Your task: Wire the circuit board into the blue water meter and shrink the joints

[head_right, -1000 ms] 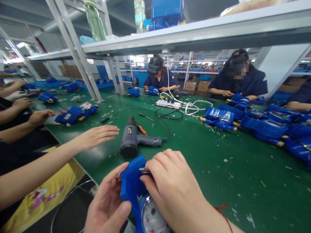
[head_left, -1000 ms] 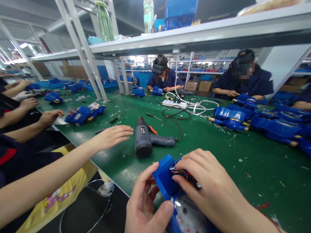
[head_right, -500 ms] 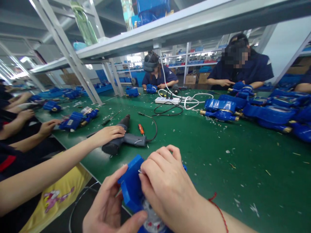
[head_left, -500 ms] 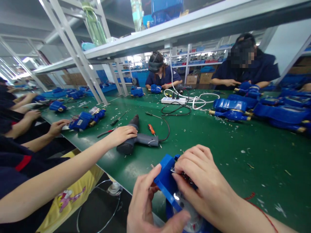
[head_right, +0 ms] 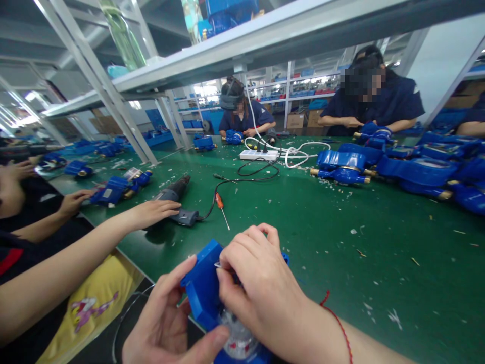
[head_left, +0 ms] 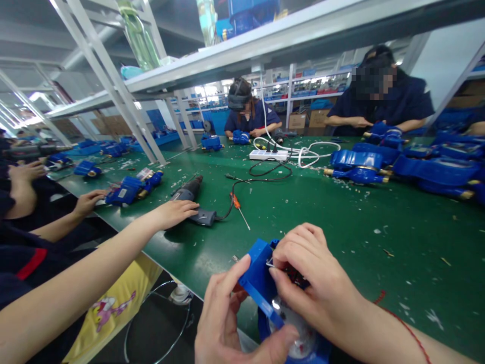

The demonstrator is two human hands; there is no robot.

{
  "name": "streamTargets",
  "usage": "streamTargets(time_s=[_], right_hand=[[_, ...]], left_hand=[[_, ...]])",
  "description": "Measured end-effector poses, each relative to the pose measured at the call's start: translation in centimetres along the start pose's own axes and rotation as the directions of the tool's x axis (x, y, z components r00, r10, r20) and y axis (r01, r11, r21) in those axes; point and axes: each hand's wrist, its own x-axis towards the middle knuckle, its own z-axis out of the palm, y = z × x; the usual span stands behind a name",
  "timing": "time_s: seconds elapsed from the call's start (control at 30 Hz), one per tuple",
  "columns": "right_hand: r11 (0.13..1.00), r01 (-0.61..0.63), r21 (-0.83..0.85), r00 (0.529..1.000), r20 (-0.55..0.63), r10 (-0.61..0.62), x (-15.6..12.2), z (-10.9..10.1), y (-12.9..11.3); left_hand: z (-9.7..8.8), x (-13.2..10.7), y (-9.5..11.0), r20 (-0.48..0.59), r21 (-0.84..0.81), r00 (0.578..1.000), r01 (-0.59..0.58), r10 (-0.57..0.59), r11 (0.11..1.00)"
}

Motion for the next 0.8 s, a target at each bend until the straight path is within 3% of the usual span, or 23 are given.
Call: streamTargets(time_s=[0.1, 0.23, 0.3, 0.5, 0.8], right_hand=[[0.998, 0.01, -0.054, 1.0, 0.027, -0.009, 0.1, -0.2, 0.1], [0.928, 0.16, -0.338, 0.987, 0.042, -0.155, 0.2, -0.4, 0.1], [0.891, 0.226, -0.394, 0.974, 0.069, -0.216, 0.2, -0.4, 0.1], [0.918, 0.253, -0.306, 0.967, 0.054, -0.248, -0.1, -0.1, 0.4], [0.986, 0.136, -0.095, 0.99, -0.026, -0.139, 0.1, 0.0, 0.4]], left_hand=[[-0.4, 0.3, -0.3, 0.03, -0.018, 0.999, -0.037, 0.037, 0.999], [-1.3, 0.9, -0.8, 0.179, 0.037, 0.963, -0.209, 0.2, 0.977], [-1.6, 1.2, -0.9, 0.208, 0.072, 0.945, -0.27, 0.251, 0.96], [-1.5, 1.4, -0.8, 0.207, 0.109, 0.941, -0.295, 0.269, 0.949], [-1.7, 1.4, -0.8, 0.254, 0.014, 0.956, -0.159, 0.15, 0.987]])
